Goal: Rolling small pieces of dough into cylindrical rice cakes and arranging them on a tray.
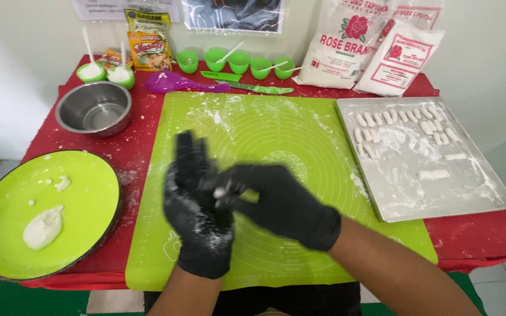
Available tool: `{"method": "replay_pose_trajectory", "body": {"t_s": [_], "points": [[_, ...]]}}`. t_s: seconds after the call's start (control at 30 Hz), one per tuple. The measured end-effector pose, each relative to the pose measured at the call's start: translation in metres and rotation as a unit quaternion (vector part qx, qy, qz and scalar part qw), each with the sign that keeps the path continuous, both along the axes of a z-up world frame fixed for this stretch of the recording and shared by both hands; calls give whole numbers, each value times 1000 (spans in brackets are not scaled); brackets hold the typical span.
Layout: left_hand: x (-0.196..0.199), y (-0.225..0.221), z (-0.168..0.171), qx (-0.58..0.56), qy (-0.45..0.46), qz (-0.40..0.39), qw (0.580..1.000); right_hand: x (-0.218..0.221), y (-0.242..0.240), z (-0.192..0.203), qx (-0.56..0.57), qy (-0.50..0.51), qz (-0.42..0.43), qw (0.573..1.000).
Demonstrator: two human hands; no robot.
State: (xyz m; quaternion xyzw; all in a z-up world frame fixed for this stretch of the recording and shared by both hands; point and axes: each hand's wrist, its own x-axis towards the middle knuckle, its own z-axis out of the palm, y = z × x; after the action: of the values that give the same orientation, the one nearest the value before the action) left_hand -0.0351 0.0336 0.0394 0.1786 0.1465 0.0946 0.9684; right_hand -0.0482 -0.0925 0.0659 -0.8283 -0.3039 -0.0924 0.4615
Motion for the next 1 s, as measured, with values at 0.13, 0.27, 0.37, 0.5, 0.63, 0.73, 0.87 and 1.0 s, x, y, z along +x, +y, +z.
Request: {"method": "replay_pose_trajectory", "body": {"t_s": [0.13, 0.27, 0.37, 0.5, 0.63, 0.73, 0.87, 1.0], "points": [[1, -2, 22, -36, 58, -107, 992, 34, -13, 1, 96, 12, -77, 992], [27, 4, 8, -68, 96, -226, 967, 64, -29, -23, 136, 126, -139, 973], [63, 2, -45, -78, 78, -226, 968, 67, -31, -33, 139, 159, -152, 965], [54, -5, -41, -94, 29, -260, 961, 51, -16, -31, 19, -45, -116, 992], [55, -4, -52, -90, 14, -280, 956, 45, -4, -35, -49, -155, -51, 985], [53, -5, -53, -93, 24, -282, 955, 39, 3, -38, -54, -142, -19, 988], [48, -10, -58, -103, 48, -290, 950, 29, 16, -37, -54, -102, 75, 991], [42, -12, -64, -109, 76, -298, 945, 41, 19, -35, -27, -114, 32, 993]]}}
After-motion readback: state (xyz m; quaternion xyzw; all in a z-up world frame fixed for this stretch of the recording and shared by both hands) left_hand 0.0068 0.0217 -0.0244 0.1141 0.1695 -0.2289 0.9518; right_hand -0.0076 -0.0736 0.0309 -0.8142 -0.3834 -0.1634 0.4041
